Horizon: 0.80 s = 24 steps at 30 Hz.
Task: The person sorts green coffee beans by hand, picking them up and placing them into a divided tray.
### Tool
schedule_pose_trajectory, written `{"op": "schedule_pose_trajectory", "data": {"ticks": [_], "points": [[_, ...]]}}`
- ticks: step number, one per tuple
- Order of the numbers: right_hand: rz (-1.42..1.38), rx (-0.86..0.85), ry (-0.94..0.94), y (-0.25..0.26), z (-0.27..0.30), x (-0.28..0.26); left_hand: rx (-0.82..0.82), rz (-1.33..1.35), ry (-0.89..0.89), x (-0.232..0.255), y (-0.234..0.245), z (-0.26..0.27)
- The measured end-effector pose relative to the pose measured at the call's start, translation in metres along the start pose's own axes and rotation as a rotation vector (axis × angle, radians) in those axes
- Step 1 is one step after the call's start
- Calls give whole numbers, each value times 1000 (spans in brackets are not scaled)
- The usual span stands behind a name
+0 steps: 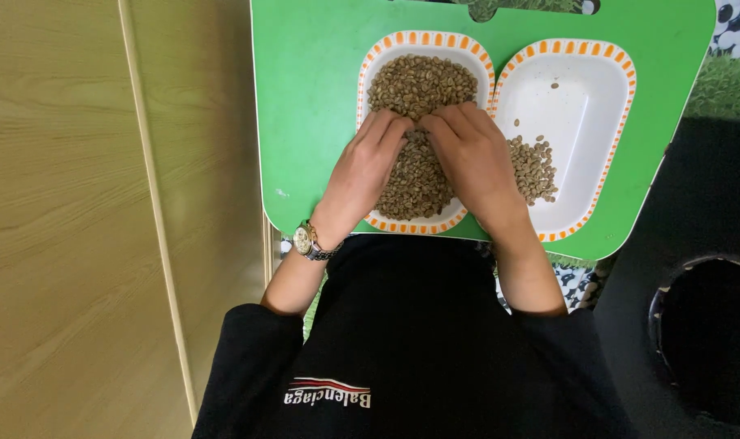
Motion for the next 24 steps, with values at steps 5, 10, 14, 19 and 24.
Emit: {"op": "schedule_pose_trajectory", "data": {"ticks": [5,10,14,19,24], "points": [[-25,-5,-10,-4,1,6,28,9,-3,1,2,0],[-40,39,-6,3,4,6,73,-1,-15,0,0,7],[-84,48,-68,13,25,17,67,66,12,5,-2,13],[-164,119,-194,24,76,45,20,104,-14,20,-40,26],[-144,146,-343,37,121,64,86,35,-261,65,-83,26]]}}
Point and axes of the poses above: each hand's wrist, its own z-axis away from the middle knuckle, its own y-axis out of the back of the hand, x = y × z, the point moved 5 cm from there along -z, towards the middle knuckle, and after that the axes turned 1 degree about -z, right-handed, at the moved point
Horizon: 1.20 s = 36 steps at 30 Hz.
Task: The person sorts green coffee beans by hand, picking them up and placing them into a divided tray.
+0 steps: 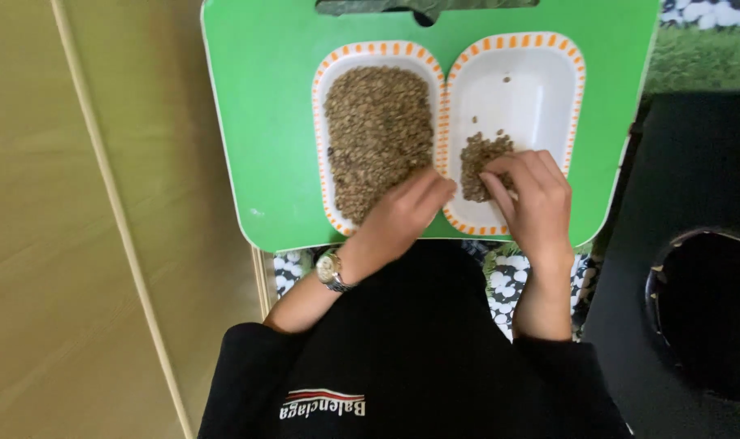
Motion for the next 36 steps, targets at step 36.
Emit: {"op": "schedule_pose_trajectory", "data": {"ticks": [36], "points": [[161,59,201,-79,-31,-49,-247,-201,352,-30,31,-8]]}}
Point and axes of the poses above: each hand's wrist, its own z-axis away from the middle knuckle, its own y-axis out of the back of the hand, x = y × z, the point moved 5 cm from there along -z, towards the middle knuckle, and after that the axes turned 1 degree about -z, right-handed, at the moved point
